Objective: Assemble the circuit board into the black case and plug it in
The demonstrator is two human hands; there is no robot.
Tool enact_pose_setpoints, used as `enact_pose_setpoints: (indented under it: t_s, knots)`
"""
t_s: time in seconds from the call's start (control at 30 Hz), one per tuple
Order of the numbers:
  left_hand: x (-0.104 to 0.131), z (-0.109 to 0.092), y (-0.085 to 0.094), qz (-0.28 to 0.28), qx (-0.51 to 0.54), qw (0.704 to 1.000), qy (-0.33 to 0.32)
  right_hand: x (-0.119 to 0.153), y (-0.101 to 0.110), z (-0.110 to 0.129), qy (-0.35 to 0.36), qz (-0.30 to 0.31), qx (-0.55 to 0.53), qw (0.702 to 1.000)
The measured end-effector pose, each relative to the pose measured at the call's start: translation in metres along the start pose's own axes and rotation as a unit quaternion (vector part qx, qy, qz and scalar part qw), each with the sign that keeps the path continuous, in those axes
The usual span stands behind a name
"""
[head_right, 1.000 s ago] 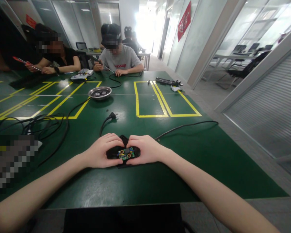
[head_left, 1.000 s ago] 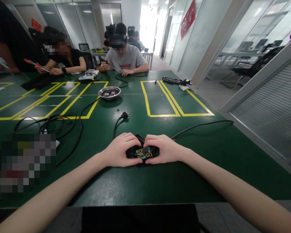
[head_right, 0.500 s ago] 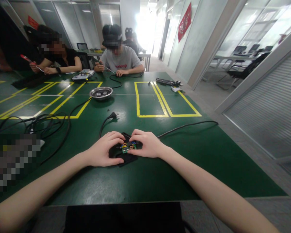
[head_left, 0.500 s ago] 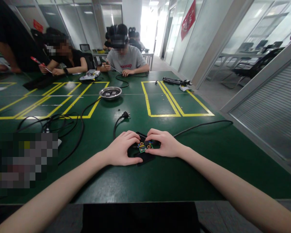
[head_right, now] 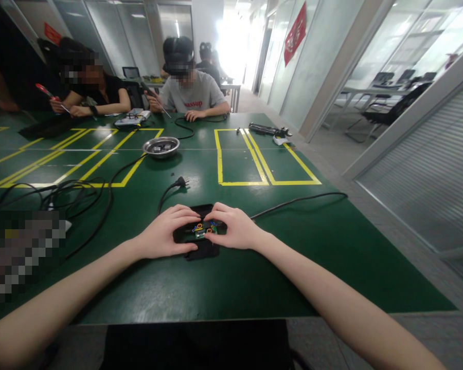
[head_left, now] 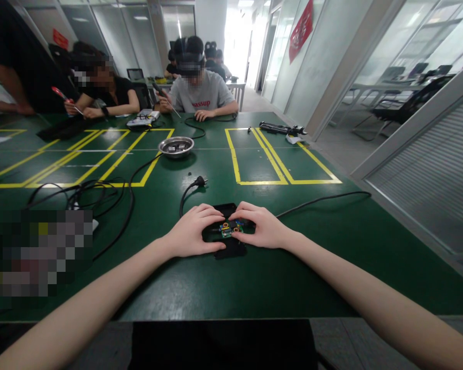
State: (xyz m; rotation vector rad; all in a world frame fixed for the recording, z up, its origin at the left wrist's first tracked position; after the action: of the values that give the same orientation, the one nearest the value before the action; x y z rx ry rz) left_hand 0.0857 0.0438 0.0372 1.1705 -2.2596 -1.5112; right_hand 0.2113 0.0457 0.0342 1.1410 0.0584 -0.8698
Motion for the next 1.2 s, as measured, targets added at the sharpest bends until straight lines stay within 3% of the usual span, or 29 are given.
enact_pose_setpoints:
  t_s: [0.8,1.0,1.2]
  knots:
    - [-0.001,0.007,0.004,-0.029,0.055,0.998,0.018,0.000,-0.002,0.000,0.005,-0.011,-0.078,0.997]
    - [-0.001,0.005,0.017,-0.071,0.034,0.997,0.021,0.000,-0.004,-0.002,-0.016,0.000,-0.063,0.998]
    - [0.000,0.018,0.014,-0.030,-0.008,0.997,0.073,0.000,-0.007,-0.004,-0.036,0.001,-0.007,0.999]
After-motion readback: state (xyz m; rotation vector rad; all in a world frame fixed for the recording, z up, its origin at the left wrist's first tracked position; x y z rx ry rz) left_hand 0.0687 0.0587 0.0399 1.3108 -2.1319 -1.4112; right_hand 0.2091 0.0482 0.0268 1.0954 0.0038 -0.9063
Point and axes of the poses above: each hand's wrist, its own x-axis away from the middle knuckle, its own y-axis out of the back of the hand, z = x × y, the point moved 10 cm from there along -x, towards the middle knuckle, and after that the axes turned 10 degrees about y, right-handed, at the moved point
